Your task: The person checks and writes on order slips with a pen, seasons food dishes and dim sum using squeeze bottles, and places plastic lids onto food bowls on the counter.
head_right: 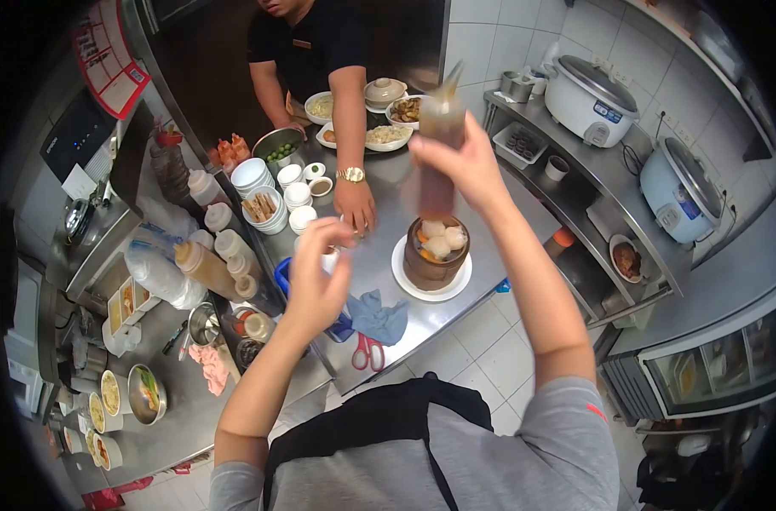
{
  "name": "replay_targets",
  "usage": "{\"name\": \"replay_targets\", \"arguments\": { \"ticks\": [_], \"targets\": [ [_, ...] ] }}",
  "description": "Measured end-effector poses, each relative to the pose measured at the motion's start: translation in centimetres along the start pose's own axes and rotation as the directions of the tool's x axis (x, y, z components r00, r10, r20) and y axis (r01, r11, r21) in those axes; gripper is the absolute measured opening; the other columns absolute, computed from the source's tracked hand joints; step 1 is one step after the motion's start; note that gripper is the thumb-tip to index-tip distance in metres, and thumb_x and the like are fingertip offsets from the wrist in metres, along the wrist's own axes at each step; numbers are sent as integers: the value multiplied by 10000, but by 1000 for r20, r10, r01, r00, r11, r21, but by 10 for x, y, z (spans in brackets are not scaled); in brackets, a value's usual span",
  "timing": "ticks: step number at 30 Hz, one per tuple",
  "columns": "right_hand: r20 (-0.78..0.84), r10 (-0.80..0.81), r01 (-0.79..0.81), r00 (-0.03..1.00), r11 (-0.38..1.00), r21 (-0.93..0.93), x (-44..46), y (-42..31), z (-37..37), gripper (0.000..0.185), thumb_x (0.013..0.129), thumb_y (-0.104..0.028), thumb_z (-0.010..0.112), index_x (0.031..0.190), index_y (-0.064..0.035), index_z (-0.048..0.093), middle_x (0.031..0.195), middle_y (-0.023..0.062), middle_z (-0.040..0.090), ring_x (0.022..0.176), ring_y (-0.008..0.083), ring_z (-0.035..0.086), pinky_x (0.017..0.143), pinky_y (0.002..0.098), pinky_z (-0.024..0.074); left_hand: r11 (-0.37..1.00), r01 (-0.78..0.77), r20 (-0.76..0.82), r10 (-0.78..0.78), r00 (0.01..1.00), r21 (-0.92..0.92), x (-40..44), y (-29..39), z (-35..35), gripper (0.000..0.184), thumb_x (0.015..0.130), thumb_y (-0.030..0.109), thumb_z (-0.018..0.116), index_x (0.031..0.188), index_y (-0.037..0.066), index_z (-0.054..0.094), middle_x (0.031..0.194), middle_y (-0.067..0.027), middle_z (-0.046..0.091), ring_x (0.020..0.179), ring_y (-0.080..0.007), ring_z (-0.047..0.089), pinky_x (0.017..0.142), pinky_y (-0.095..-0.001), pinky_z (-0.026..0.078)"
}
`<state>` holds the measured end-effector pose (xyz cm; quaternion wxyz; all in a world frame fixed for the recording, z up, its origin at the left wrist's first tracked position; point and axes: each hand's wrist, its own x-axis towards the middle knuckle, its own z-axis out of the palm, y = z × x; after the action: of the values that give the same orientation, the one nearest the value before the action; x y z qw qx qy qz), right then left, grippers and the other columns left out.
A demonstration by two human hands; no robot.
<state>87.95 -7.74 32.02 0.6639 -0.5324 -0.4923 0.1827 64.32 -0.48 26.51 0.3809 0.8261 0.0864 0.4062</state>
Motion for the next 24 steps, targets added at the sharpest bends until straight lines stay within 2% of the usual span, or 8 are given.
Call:
{"name": "replay_targets", "arguments": {
  "ticks": [1, 3, 4, 8, 10, 12, 17, 24],
  "targets": [
    [12, 3, -1, 1000, 985, -172, -13, 13, -17, 506, 711, -186, 748, 1123, -17, 507, 950, 69, 602, 881, 135, 565, 809, 292, 448, 977, 204, 91, -198, 976, -61, 1, -21, 26, 309, 784, 1, 492, 1092, -14, 468, 1080, -180, 473, 901, -301, 562, 810, -362, 438],
    [147, 184, -97, 972, 881, -464, -33, 56, -61, 533, 621, -145, 757, 1100, -21, 558, 967, 82, 620, 905, 154, 567, 840, 299, 439, 964, 249, 104, -259, 960, 97, -2, -76, 75, 392, 860, 103, 511, 1228, 4, 423, 1176, -197, 452, 856, -228, 599, 739, -333, 481],
    [156, 296, -175, 942, 833, -525, -45, 68, -73, 527, 625, -116, 745, 1112, -37, 559, 987, 43, 598, 923, 109, 537, 853, 289, 432, 944, 304, 127, -319, 939, 129, -6, -99, 96, 426, 875, 135, 495, 1269, 12, 390, 1196, -210, 439, 830, -233, 610, 719, -337, 494],
    [150, 568, -114, 809, 401, -909, -66, 81, -99, 543, 620, -101, 695, 1144, -145, 558, 969, 99, 641, 943, 266, 609, 815, 353, 472, 836, 513, 173, -544, 821, 193, -4, -150, 150, 539, 917, 225, 441, 1388, 39, 253, 1262, -257, 391, 714, -245, 642, 600, -325, 532],
    [213, 496, 65, 842, 299, -952, -70, 93, -106, 543, 640, -105, 682, 1158, -194, 546, 913, 90, 637, 866, 275, 621, 740, 386, 481, 759, 627, 218, -651, 727, 175, -2, -152, 161, 573, 925, 246, 425, 1410, 42, 199, 1287, -268, 369, 670, -243, 650, 537, -310, 537],
    [277, 440, 199, 854, 215, -956, -72, 104, -110, 531, 664, -115, 670, 1167, -225, 538, 867, 77, 627, 822, 267, 623, 694, 404, 477, 662, 735, 293, -738, 608, 142, 16, -115, 155, 595, 928, 259, 418, 1418, 39, 162, 1311, -271, 351, 648, -239, 655, 488, -297, 534],
    [401, 327, 398, 855, 81, -914, -69, 119, -112, 429, 748, -175, 619, 1164, -251, 542, 853, 56, 612, 822, 229, 606, 684, 392, 443, 680, 715, 268, -728, 631, 161, 17, -126, 164, 594, 907, 187, 415, 1418, 34, 155, 1290, -270, 390, 564, -225, 643, 480, -300, 530],
    [453, 314, 483, 834, -19, -876, -57, 116, -114, 353, 779, -213, 572, 1131, -241, 565, 840, 42, 610, 808, 220, 598, 686, 374, 437, 703, 682, 255, -710, 657, 202, 21, -124, 166, 585, 858, 95, 414, 1401, 15, 211, 1172, -266, 510, 540, -223, 641, 491, -305, 538]
  ]
}}
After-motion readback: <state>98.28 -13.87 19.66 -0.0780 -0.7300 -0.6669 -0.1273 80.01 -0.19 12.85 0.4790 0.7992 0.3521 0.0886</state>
